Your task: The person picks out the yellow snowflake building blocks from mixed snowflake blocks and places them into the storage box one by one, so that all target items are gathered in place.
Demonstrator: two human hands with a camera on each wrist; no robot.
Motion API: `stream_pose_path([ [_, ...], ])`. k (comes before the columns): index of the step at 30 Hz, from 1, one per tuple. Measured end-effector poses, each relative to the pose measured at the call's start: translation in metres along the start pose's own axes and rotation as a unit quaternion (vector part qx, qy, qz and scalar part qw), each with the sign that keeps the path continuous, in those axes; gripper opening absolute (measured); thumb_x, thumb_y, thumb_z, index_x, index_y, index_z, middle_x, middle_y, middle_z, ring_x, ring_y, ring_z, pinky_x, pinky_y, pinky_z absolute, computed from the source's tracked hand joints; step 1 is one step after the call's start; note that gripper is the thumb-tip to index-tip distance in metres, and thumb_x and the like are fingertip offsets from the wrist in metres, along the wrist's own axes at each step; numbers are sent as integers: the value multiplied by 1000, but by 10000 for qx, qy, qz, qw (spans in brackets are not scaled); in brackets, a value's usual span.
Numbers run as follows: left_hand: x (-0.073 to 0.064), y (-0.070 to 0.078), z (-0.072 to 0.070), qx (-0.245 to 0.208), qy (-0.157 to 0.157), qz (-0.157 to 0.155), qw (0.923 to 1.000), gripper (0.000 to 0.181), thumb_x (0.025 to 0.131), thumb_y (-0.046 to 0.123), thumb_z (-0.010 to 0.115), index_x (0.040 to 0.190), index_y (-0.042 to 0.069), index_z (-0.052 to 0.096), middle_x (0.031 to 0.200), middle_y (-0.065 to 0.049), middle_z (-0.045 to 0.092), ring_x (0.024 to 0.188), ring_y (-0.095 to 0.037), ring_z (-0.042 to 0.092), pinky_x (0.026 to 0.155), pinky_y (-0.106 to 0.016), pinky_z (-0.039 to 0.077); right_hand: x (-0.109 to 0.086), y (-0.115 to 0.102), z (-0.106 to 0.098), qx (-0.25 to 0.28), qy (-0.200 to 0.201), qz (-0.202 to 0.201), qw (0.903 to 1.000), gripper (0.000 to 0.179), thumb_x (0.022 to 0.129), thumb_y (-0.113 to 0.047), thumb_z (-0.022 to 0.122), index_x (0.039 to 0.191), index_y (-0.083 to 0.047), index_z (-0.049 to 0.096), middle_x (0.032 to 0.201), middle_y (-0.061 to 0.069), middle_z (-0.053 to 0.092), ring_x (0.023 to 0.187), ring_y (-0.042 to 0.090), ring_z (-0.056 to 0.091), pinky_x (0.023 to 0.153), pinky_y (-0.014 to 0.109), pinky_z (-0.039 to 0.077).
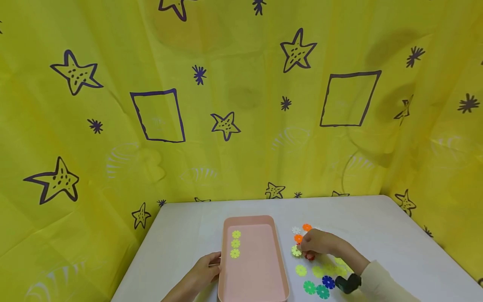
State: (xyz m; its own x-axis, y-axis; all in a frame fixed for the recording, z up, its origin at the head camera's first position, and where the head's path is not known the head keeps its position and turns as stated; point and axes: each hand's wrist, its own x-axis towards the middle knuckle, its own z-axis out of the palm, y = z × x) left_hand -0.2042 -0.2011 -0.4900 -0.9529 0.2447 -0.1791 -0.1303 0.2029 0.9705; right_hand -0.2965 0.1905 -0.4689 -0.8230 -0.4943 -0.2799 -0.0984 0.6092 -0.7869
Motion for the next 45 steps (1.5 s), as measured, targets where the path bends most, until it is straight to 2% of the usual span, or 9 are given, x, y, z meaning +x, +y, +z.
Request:
stream_pose_path([
  [5,1,-1,0,34,49,-68,10000,53,101,-6,50,147,-27,32,140,-40,52,127,-44,62,105,-49,58,4,-2,-13,465,-217,-194,9985,31,105,-18,61,86,6,67,72,1,57,65,14,46,58,20,36],
  [11,1,-1,0,52,66,-99,9999,53,102,-6,50,147,-26,33,140,-40,52,127,-45,62,105,-49,58,12,-20,-25,653,-254,-350,9969,34,106,-23,62,92,7,66,74,2,56,69,16,47,62,23,39],
  [17,0,1,0,18,106,-143,9998,53,101,-7,50,147,-26,32,139,-41,52,126,-44,62,106,-49,57,24,-45,-24,598,-72,-381,9975,29,106,-24,64,95,1,70,80,4,61,78,20,57,72,29,52],
  [21,0,2,1,47,127,-150,9998,53,101,-7,50,147,-26,33,139,-40,53,126,-43,62,105,-49,58,34,-62,-16,509,-71,-382,9979,25,105,-23,65,95,-1,73,81,4,64,79,21,59,71,28,52],
  [29,0,4,3,133,197,-253,9994,52,102,-6,51,147,-25,35,137,-37,55,124,-40,63,104,-48,58,56,-87,6,286,-277,-467,9981,24,103,-17,65,89,2,71,76,2,62,70,15,56,65,21,50],
  [36,-1,4,3,70,202,-241,9995,52,101,-7,51,147,-26,34,137,-38,54,124,-39,63,103,-47,59,75,-106,30,-28,-504,-334,9982,24,100,-14,67,80,-2,70,70,0,63,64,10,54,58,17,45],
  [40,0,3,3,57,212,-214,9995,52,101,-7,51,147,-26,34,136,-37,54,122,-37,63,103,-48,59,83,-115,44,-294,-596,-254,9975,23,100,-14,69,80,-3,72,72,-1,66,63,8,56,58,16,49],
  [45,0,3,2,61,237,-261,9994,51,101,-7,51,146,-26,35,135,-36,55,122,-36,64,103,-48,59,91,-124,64,-644,-729,-264,9949,24,99,-13,71,81,3,75,70,-1,67,61,6,57,57,16,51],
])
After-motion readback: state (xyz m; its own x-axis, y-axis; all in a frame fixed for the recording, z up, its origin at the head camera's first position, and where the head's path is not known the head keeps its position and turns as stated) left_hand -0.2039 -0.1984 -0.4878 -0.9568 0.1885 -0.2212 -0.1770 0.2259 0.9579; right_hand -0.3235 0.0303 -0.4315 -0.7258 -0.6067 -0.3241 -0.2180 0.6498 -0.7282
